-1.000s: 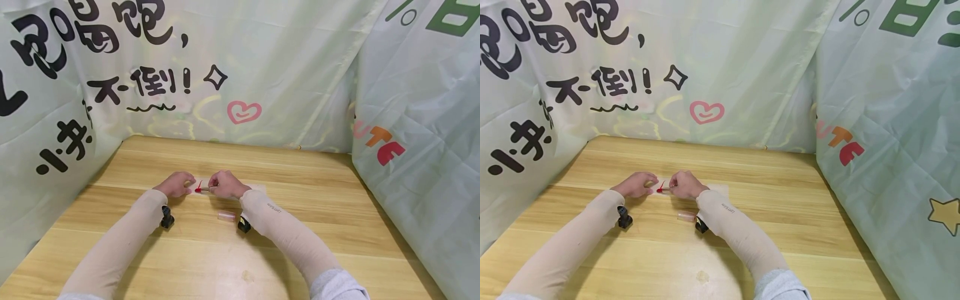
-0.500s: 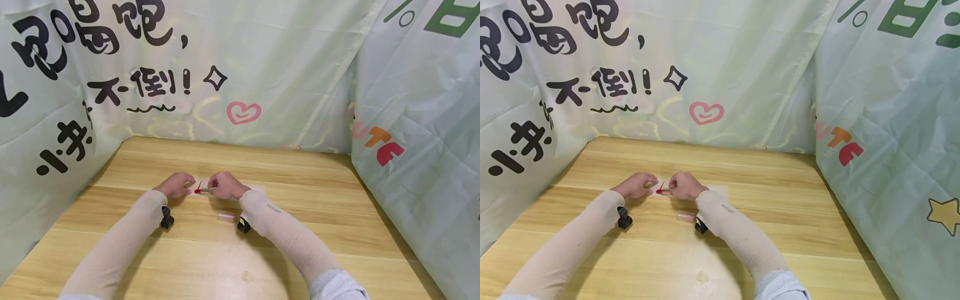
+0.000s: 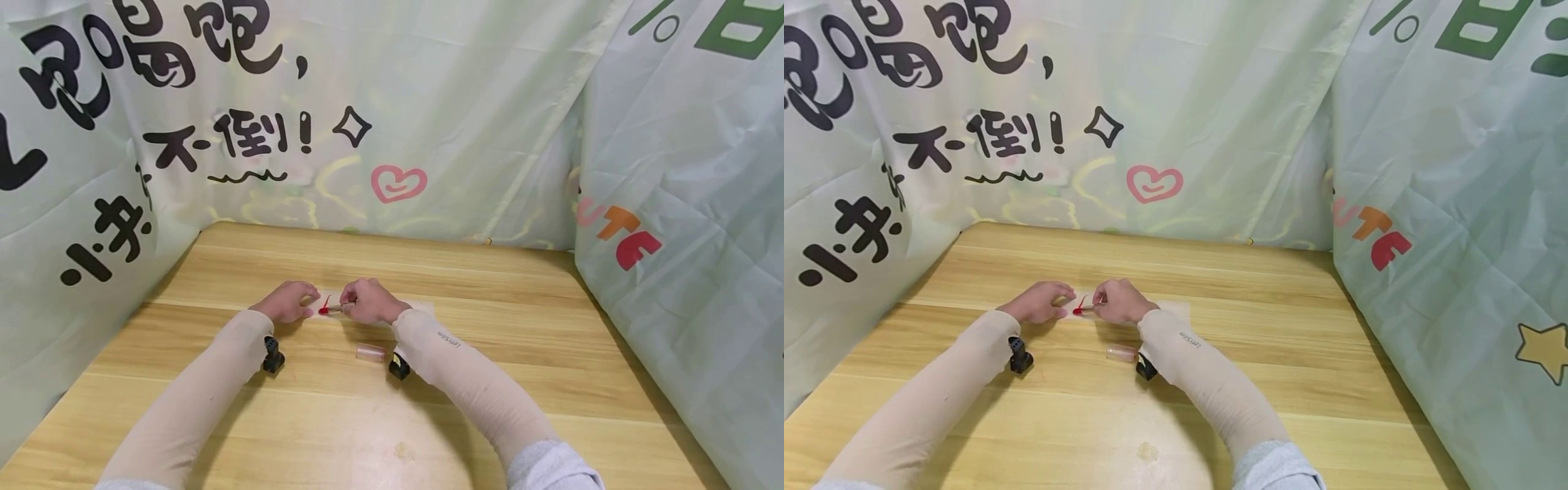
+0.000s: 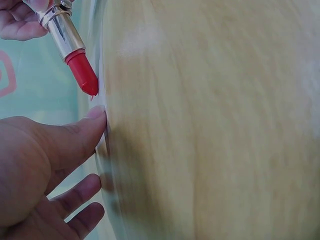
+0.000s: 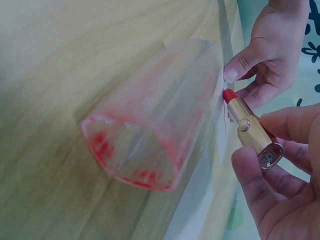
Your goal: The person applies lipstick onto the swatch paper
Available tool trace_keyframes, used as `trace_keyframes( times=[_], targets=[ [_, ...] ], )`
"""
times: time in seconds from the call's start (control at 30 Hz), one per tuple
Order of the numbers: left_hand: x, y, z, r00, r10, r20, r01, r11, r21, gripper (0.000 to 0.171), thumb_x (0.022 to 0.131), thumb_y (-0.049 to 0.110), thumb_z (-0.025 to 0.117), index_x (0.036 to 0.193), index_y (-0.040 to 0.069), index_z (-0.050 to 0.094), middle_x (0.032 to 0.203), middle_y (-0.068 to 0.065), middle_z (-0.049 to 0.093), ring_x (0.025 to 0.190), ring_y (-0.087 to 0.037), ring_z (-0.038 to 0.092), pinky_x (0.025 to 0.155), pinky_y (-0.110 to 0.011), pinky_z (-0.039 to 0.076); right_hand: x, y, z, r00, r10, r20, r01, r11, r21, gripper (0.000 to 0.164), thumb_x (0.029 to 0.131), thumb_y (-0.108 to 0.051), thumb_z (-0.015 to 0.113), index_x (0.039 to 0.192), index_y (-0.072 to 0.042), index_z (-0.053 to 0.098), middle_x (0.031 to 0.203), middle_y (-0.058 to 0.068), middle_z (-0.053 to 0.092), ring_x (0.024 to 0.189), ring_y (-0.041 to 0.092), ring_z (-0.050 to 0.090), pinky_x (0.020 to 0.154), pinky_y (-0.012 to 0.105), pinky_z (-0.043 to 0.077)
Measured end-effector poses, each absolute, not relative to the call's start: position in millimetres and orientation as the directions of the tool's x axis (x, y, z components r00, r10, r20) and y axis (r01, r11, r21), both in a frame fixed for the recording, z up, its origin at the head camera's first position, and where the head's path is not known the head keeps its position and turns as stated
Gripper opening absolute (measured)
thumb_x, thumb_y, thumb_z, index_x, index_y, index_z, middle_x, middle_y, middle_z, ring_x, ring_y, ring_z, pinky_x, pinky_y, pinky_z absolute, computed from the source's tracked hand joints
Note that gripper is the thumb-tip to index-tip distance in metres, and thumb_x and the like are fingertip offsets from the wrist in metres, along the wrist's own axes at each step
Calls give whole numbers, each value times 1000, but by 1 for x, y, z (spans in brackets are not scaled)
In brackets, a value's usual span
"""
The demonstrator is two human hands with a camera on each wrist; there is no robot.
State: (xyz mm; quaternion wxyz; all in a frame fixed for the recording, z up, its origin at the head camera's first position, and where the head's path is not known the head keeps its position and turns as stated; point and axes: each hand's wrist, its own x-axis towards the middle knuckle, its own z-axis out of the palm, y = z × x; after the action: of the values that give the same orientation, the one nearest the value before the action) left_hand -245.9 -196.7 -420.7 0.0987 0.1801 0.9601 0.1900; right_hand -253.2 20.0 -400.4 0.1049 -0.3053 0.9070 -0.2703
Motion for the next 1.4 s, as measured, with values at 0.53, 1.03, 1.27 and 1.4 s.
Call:
trace_keyframes(
  times=[0.53,1.03,1.27,1.4],
  targets=[
    [-245,-197,-419,-913,384,-137,303,865,401,36,89,7,69,124,-1,62,136,-23,52,129,-42,43,109,-53,31,-256,25,-398,-802,-596,-39,-460,658,-596,5,89,-12,67,93,-10,69,86,-5,66,83,11,60,78,25,50],
    [-246,-197,-420,-919,362,-156,269,866,422,32,89,7,70,121,1,64,133,-19,55,129,-40,43,109,-52,33,-259,39,-392,-838,-546,-8,-389,608,-692,6,88,-10,68,93,-8,69,84,0,66,80,14,60,74,27,50],
    [-248,-196,-420,-922,362,-139,276,865,420,35,89,6,71,122,1,63,132,-20,56,128,-41,44,108,-53,34,-259,46,-389,-855,-518,-29,-316,564,-763,8,90,-9,65,96,-5,68,84,2,66,76,18,62,68,28,52],
    [-249,-195,-419,-926,356,-124,273,860,431,37,89,8,70,125,1,62,133,-19,56,128,-40,44,108,-52,34,-259,51,-388,-858,-510,-57,-248,509,-824,10,91,-8,64,99,-3,67,86,6,66,80,30,66,69,35,56]
  ],
)
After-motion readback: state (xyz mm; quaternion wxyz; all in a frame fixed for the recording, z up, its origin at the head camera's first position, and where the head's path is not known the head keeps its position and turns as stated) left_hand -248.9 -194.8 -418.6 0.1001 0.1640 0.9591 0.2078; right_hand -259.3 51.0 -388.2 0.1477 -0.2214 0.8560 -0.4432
